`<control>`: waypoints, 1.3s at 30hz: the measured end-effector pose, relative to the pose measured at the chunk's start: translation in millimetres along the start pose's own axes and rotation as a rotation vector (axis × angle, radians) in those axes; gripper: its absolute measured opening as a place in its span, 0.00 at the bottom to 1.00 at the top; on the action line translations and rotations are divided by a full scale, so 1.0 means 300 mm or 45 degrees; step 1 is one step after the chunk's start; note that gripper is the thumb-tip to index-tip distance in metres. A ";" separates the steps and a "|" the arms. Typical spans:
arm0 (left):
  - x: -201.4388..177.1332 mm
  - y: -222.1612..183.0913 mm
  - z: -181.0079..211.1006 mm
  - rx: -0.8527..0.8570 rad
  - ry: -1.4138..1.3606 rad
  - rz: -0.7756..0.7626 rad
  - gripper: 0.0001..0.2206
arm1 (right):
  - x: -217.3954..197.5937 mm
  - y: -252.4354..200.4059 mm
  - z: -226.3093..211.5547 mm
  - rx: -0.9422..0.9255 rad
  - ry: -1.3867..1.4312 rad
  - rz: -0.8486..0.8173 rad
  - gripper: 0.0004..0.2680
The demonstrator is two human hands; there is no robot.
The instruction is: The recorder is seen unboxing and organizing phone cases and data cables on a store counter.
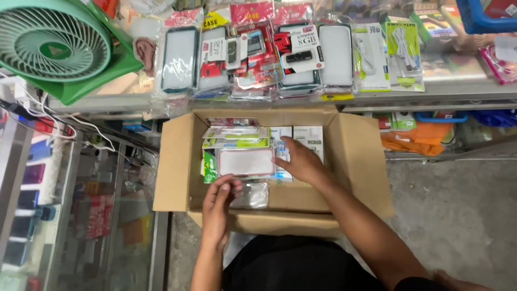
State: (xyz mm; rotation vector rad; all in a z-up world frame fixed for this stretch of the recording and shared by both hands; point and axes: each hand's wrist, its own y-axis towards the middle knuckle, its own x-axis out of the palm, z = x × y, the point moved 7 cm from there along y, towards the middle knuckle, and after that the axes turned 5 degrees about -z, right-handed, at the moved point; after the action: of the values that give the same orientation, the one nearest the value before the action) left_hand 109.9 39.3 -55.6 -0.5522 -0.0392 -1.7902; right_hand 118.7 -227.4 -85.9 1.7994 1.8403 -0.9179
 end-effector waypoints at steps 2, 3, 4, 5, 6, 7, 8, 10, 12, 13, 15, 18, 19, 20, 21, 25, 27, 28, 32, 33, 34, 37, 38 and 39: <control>-0.018 0.031 -0.014 -0.044 0.072 -0.065 0.13 | 0.070 0.046 0.014 0.107 -0.050 -0.046 0.29; -0.027 0.042 -0.026 -0.092 0.142 -0.117 0.13 | 0.113 0.064 0.029 0.213 -0.099 -0.107 0.33; -0.036 0.049 -0.033 -0.098 0.141 -0.128 0.13 | 0.122 0.079 0.032 0.224 -0.100 -0.101 0.33; -0.033 0.056 -0.045 -0.127 0.242 -0.215 0.14 | 0.147 0.090 0.046 0.297 -0.066 -0.174 0.35; -0.036 0.056 -0.057 -0.159 0.345 -0.301 0.14 | 0.179 0.097 0.058 0.371 -0.028 -0.250 0.38; -0.052 0.048 -0.068 -0.169 0.345 -0.311 0.14 | 0.184 0.082 0.061 0.385 -0.025 -0.246 0.38; -0.048 0.061 -0.080 -0.198 0.333 -0.390 0.14 | 0.174 0.085 0.069 0.413 0.016 -0.243 0.39; -0.055 0.076 -0.085 -0.231 0.319 -0.478 0.14 | 0.162 0.065 0.097 0.450 0.056 -0.233 0.41; -0.052 0.071 -0.083 -0.272 0.231 -0.636 0.13 | 0.161 0.014 0.159 0.569 0.006 -0.238 0.40; -0.065 0.084 -0.073 -0.273 0.228 -0.643 0.13 | 0.148 -0.011 0.149 0.575 0.003 -0.233 0.40; -0.069 0.092 -0.060 -0.264 0.242 -0.735 0.13 | 0.105 -0.089 0.147 0.654 -0.021 -0.133 0.37; -0.115 0.144 -0.054 -0.282 0.280 -0.710 0.13 | 0.052 -0.165 0.172 0.616 0.251 0.043 0.36; -0.141 0.145 -0.066 -0.293 0.279 -0.717 0.13 | 0.050 -0.200 0.141 0.628 0.254 0.045 0.36; -0.154 0.154 -0.070 -0.230 0.332 -0.756 0.11 | 0.039 -0.227 0.108 0.577 0.502 0.105 0.35; -0.163 0.162 -0.074 -0.166 0.384 -0.793 0.12 | 0.024 -0.254 0.075 0.520 0.749 0.167 0.34; -0.034 0.001 -0.068 -0.721 0.343 -1.312 0.16 | 0.021 -0.302 -0.068 0.465 1.060 0.183 0.35; 0.056 -0.017 -0.026 -0.415 0.616 -1.404 0.22 | 0.068 -0.290 -0.135 0.462 1.172 0.123 0.36; 0.037 -0.003 -0.089 -0.408 0.620 -1.407 0.22 | 0.103 -0.289 -0.129 0.456 1.170 0.128 0.36; -0.058 0.141 -0.029 -0.174 0.323 -0.567 0.22 | 0.225 -0.295 -0.192 0.281 1.236 0.057 0.27; -0.075 0.167 0.048 -0.127 0.197 -0.322 0.22 | 0.246 -0.294 -0.232 0.189 1.253 -0.009 0.23; -0.063 0.168 0.087 -0.117 0.195 -0.304 0.22 | 0.252 -0.301 -0.262 0.179 1.250 -0.028 0.23; -0.038 0.169 0.175 -0.136 -0.081 -0.177 0.23 | 0.266 -0.310 -0.380 0.065 1.263 -0.277 0.16; -0.027 0.168 0.194 -0.099 -0.122 -0.185 0.24 | 0.255 -0.307 -0.412 0.044 1.211 -0.316 0.15; -0.015 0.168 0.212 -0.062 -0.163 -0.194 0.24 | 0.244 -0.305 -0.442 0.023 1.158 -0.354 0.14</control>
State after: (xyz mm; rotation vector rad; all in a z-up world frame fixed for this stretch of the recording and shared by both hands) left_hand 179.0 47.9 -13.7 -0.7141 -0.1294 -1.9052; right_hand 43.2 -78.2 -27.8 2.2091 2.6568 -0.1508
